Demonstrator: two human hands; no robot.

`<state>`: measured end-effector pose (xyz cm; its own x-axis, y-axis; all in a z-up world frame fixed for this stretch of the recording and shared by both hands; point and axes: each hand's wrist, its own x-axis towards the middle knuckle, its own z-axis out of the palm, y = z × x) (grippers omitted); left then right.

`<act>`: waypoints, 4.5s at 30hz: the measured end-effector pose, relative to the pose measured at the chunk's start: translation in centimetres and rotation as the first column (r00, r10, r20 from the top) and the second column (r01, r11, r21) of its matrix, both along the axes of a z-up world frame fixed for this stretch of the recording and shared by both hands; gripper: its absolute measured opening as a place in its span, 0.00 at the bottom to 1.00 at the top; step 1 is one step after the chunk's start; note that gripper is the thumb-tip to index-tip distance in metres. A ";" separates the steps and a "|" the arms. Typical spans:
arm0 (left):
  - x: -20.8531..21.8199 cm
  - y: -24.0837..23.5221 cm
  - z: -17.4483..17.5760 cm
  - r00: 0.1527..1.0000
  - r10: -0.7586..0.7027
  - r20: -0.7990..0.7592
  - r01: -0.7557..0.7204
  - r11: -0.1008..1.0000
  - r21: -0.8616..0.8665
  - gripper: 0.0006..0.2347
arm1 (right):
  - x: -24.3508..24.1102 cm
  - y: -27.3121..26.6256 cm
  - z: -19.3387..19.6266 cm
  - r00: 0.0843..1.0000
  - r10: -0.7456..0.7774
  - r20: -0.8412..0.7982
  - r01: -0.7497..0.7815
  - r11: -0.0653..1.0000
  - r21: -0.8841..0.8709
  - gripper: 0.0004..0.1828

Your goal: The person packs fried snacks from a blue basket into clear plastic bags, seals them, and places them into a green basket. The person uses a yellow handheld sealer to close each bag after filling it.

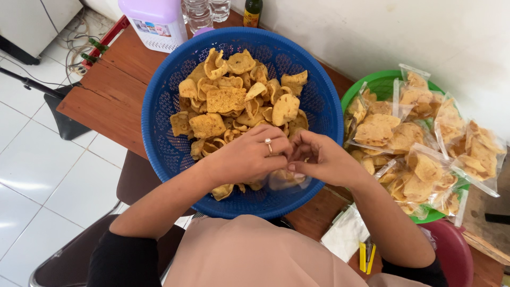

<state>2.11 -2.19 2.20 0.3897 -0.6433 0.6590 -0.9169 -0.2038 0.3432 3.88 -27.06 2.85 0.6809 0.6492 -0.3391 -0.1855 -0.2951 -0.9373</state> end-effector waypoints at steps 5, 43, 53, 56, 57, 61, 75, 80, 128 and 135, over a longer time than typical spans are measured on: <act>0.0 0.0 -0.7 0.999 -0.007 0.033 0.005 0.999 0.050 0.04 | 0.2 -0.2 0.2 0.988 -0.048 0.148 0.047 0.999 0.007 0.12; 3.7 6.3 -6.4 0.382 -0.247 -0.891 0.494 0.869 -0.029 0.25 | 3.0 2.5 6.0 0.714 0.686 0.139 -0.534 0.662 -0.527 0.57; 2.5 1.7 -7.5 -0.061 -0.539 -0.840 0.330 0.783 -0.527 0.16 | 2.1 5.8 7.4 0.674 0.717 0.177 -0.480 0.607 -0.633 0.54; 1.3 1.1 -8.4 -0.029 -0.530 -0.847 0.203 0.827 -0.525 0.14 | 2.0 6.2 6.9 0.619 0.740 0.262 -0.467 0.615 -0.635 0.53; 0.9 0.8 -8.9 0.026 -0.492 -0.870 0.161 0.861 -0.482 0.13 | 2.1 6.2 6.7 0.575 0.742 0.344 -0.476 0.646 -0.597 0.51; 0.3 1.2 -10.6 0.091 -0.431 -0.898 0.051 0.902 -0.428 0.10 | 3.8 5.4 5.3 0.560 0.698 0.446 -0.525 0.716 -0.461 0.38; -0.9 6.7 -13.6 0.315 -0.246 -0.917 -0.496 0.781 -0.380 0.10 | 3.2 -0.8 -11.6 0.764 0.636 0.108 -0.187 0.378 -0.907 0.28; -1.4 6.5 -13.8 0.369 -0.239 -0.898 -0.487 0.774 -0.405 0.11 | 3.7 -3.6 -8.1 0.757 0.607 0.240 -0.147 0.516 -0.844 0.23; -2.7 11.0 -9.4 0.377 -0.167 -0.911 -0.449 0.827 -0.337 0.11 | 2.0 2.6 0.4 0.928 0.057 0.369 -0.066 0.998 0.009 0.42; -1.1 6.5 -9.4 0.489 -0.102 -0.866 -0.234 0.941 -0.243 0.11 | 1.6 2.1 6.3 0.795 0.101 0.598 -0.126 0.992 -0.001 0.37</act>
